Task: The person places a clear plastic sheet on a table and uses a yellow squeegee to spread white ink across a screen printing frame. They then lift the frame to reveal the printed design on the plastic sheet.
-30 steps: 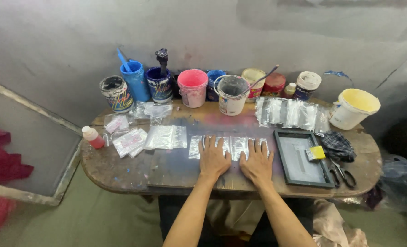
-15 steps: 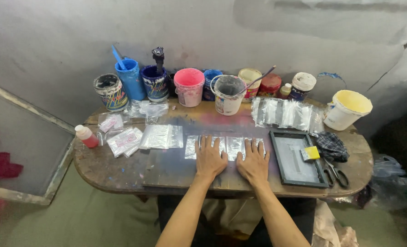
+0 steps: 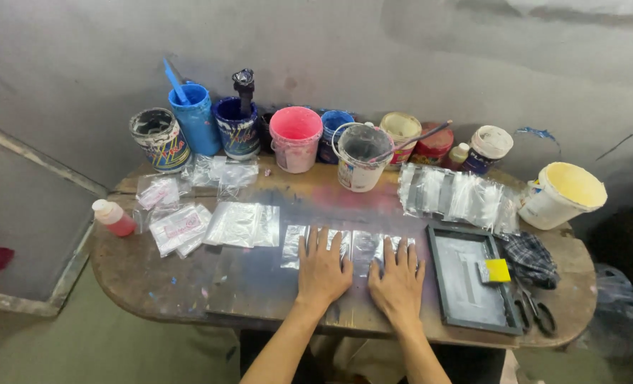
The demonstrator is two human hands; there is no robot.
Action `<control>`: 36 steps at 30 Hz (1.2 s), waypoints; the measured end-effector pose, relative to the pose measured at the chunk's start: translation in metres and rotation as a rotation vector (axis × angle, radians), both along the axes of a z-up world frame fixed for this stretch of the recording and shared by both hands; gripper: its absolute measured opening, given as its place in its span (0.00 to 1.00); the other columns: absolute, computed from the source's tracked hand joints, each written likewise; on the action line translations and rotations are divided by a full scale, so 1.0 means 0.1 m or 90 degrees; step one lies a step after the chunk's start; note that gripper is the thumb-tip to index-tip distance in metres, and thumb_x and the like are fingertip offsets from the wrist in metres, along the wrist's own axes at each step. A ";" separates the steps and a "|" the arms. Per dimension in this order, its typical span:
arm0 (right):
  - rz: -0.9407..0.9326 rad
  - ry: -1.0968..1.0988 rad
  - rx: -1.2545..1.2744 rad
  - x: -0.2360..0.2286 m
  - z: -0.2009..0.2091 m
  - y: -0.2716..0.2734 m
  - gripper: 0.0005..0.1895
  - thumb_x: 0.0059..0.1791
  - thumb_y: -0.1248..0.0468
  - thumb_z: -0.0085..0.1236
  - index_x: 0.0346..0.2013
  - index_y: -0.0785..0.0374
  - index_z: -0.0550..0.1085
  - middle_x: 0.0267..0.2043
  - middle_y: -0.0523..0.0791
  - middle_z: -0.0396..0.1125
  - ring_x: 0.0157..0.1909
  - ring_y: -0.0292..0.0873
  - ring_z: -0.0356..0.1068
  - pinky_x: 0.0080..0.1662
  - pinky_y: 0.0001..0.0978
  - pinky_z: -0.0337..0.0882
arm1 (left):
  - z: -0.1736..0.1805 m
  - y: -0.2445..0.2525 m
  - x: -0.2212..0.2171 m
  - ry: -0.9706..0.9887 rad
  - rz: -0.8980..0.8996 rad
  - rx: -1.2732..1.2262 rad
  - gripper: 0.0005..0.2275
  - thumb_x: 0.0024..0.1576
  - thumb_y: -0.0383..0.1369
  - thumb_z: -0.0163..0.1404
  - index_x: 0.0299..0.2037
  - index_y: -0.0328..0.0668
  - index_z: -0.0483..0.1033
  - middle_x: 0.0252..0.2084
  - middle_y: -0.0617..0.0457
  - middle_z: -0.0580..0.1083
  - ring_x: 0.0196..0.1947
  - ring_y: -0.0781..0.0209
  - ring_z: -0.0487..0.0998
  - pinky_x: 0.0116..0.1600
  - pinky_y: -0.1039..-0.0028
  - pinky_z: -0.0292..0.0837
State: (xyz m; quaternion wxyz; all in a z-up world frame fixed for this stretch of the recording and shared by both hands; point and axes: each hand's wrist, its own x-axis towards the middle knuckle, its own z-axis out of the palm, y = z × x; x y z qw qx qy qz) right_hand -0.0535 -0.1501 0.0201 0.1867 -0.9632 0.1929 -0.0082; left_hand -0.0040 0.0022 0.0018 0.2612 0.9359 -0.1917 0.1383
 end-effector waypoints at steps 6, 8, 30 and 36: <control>-0.003 -0.002 -0.006 0.01 -0.11 -0.04 0.36 0.51 0.46 0.36 0.75 0.49 0.52 0.80 0.49 0.40 0.81 0.51 0.32 0.74 0.57 0.32 | 0.01 0.00 -0.01 0.001 0.002 0.011 0.24 0.55 0.38 0.46 0.62 0.38 0.71 0.66 0.35 0.66 0.70 0.33 0.58 0.72 0.38 0.44; -0.002 -0.017 -0.023 0.00 -0.23 -0.07 0.37 0.50 0.46 0.37 0.75 0.48 0.53 0.79 0.49 0.41 0.81 0.51 0.34 0.74 0.56 0.33 | 0.02 0.00 -0.02 -0.001 0.002 0.020 0.24 0.55 0.38 0.46 0.61 0.37 0.71 0.66 0.36 0.66 0.70 0.34 0.58 0.71 0.39 0.46; -0.041 -0.151 -0.189 0.02 -0.91 -0.17 0.45 0.42 0.41 0.47 0.74 0.44 0.56 0.81 0.47 0.45 0.81 0.52 0.42 0.73 0.56 0.45 | 0.12 -0.03 0.06 0.008 0.024 0.042 0.25 0.52 0.40 0.50 0.61 0.49 0.73 0.67 0.45 0.67 0.71 0.39 0.58 0.70 0.36 0.45; -0.035 -0.135 -0.187 0.03 -0.89 -0.18 0.45 0.42 0.40 0.46 0.74 0.44 0.56 0.80 0.48 0.45 0.80 0.52 0.43 0.72 0.58 0.47 | 0.13 -0.03 0.07 0.029 0.023 0.043 0.26 0.52 0.41 0.50 0.63 0.51 0.71 0.68 0.46 0.66 0.72 0.38 0.57 0.70 0.37 0.45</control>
